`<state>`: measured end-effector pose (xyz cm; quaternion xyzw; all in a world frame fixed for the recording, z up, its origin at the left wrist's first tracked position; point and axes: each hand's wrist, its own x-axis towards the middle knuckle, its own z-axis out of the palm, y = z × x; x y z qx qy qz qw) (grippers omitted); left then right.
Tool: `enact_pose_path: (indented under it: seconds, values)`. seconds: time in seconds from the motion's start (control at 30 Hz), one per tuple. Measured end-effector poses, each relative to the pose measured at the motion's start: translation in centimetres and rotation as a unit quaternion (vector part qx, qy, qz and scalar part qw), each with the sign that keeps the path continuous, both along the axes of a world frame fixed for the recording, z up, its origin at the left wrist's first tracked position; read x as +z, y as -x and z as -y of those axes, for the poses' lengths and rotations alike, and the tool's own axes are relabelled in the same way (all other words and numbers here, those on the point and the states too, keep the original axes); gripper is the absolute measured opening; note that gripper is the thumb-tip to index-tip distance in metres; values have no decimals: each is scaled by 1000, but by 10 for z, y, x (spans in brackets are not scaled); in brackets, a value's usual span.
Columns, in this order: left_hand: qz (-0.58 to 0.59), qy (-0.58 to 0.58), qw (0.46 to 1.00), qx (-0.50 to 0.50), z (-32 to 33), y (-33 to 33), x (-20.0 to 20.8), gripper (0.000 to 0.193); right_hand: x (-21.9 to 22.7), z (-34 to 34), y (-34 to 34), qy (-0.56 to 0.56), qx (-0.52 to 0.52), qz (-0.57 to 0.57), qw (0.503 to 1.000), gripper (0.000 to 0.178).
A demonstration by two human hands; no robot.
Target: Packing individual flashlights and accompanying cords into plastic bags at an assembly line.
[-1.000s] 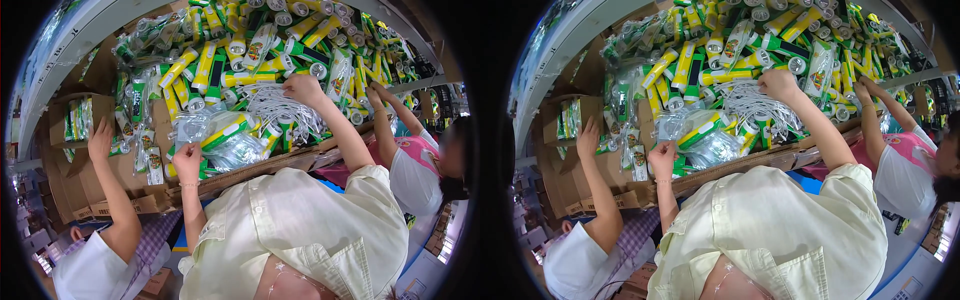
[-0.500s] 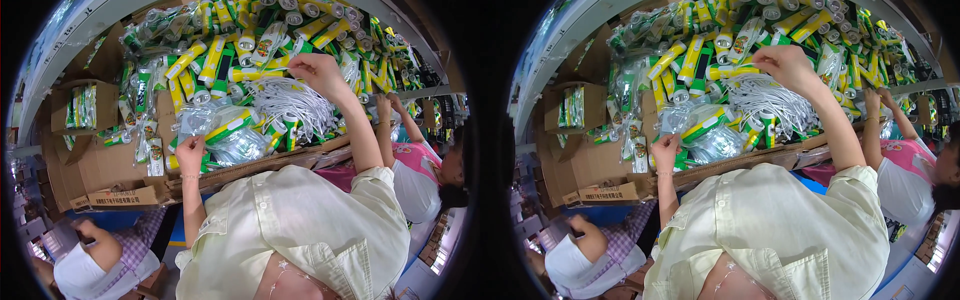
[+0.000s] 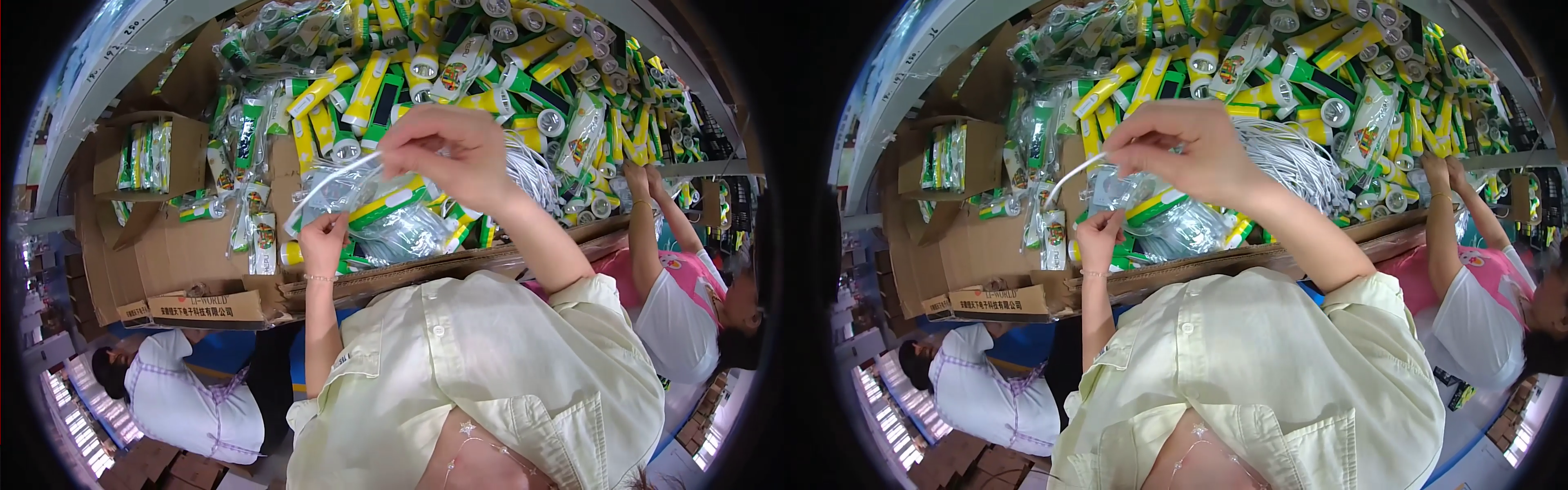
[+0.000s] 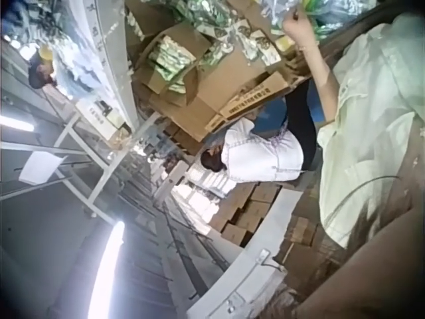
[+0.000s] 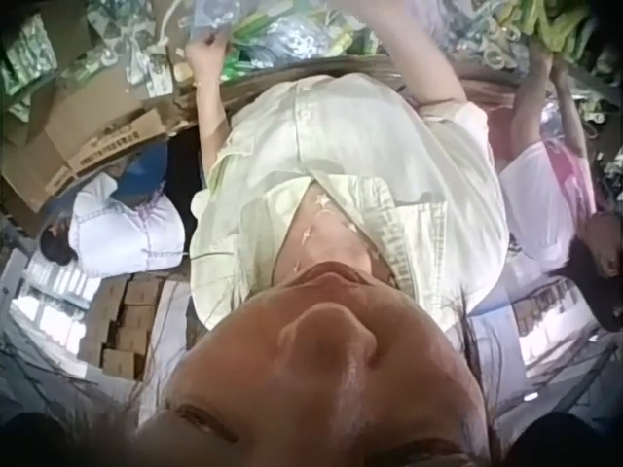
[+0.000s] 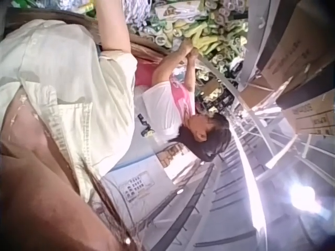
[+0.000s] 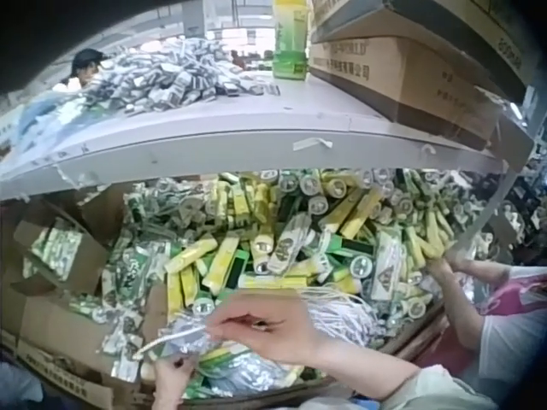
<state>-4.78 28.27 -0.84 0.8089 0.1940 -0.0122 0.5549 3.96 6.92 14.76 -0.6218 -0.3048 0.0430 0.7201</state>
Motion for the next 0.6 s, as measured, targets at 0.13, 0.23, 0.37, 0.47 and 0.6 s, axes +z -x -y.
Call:
enact_pose_path:
  seconds: [0.13,0.23,0.37,0.47,0.6]
  values:
    - [-2,15,1000,0,0,-1,0,16,-65,-23,4,-17,86,-57,995,9]
    - [-9,-8,1000,-9,-6,1,-8,19,-131,-23,-6,118,80,78,987,10]
    - [16,15,1000,9,-6,5,-12,21,-148,-6,-17,507,31,345,789,7]
    - [8,28,1000,-5,4,3,-4,17,-137,-12,-10,651,27,350,673,9]
    - [25,200,979,-23,-3,8,-11,16,-121,-15,-10,654,20,356,667,6]
